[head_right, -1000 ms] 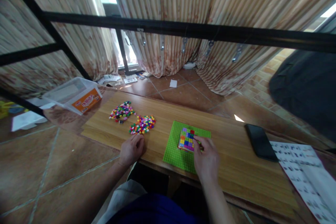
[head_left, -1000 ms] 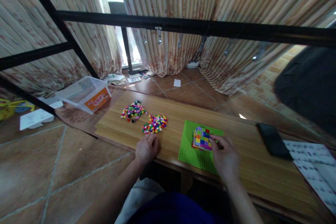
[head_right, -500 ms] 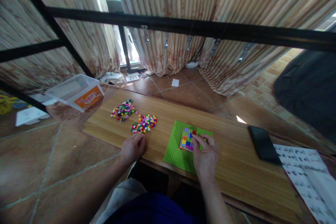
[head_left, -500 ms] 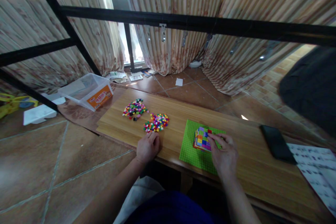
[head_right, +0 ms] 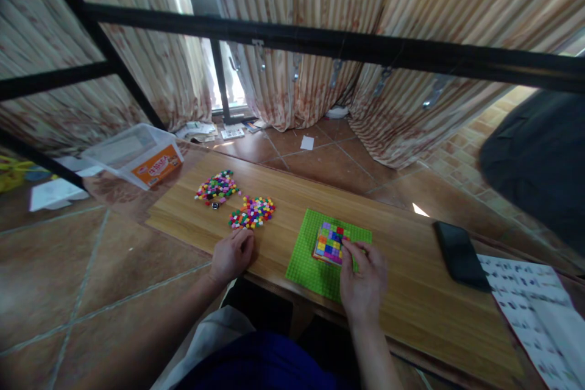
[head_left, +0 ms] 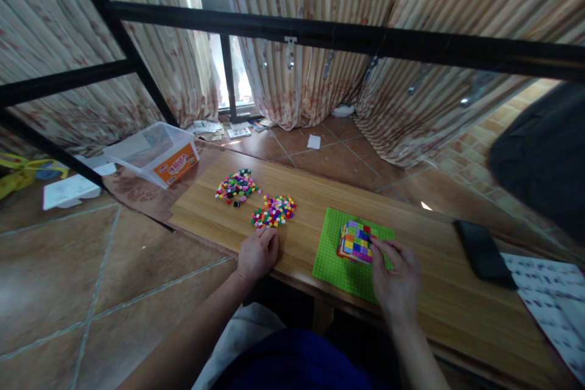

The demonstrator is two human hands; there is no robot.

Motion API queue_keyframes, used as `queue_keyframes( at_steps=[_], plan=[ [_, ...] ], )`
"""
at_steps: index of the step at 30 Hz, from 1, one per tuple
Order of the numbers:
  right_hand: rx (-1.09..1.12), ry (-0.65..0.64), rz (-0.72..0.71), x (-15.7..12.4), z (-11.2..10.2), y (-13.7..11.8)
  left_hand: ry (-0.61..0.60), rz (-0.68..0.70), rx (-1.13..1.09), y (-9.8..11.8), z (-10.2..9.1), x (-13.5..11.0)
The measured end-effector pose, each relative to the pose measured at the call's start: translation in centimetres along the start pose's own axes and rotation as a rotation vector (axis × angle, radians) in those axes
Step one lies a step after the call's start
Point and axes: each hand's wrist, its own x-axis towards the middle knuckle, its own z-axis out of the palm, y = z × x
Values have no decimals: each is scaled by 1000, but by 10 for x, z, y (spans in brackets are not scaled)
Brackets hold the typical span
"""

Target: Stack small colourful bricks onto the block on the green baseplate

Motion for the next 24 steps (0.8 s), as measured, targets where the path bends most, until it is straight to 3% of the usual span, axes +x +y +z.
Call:
queue_keyframes(
  at_steps=[7, 24],
  plan=[
    [-139, -23, -162, -2, 4, 1, 2, 8, 1, 1, -1, 0],
    [-373, -152, -383, 13, -9, -8, 6, 20, -19, 1, -1, 0]
  ],
)
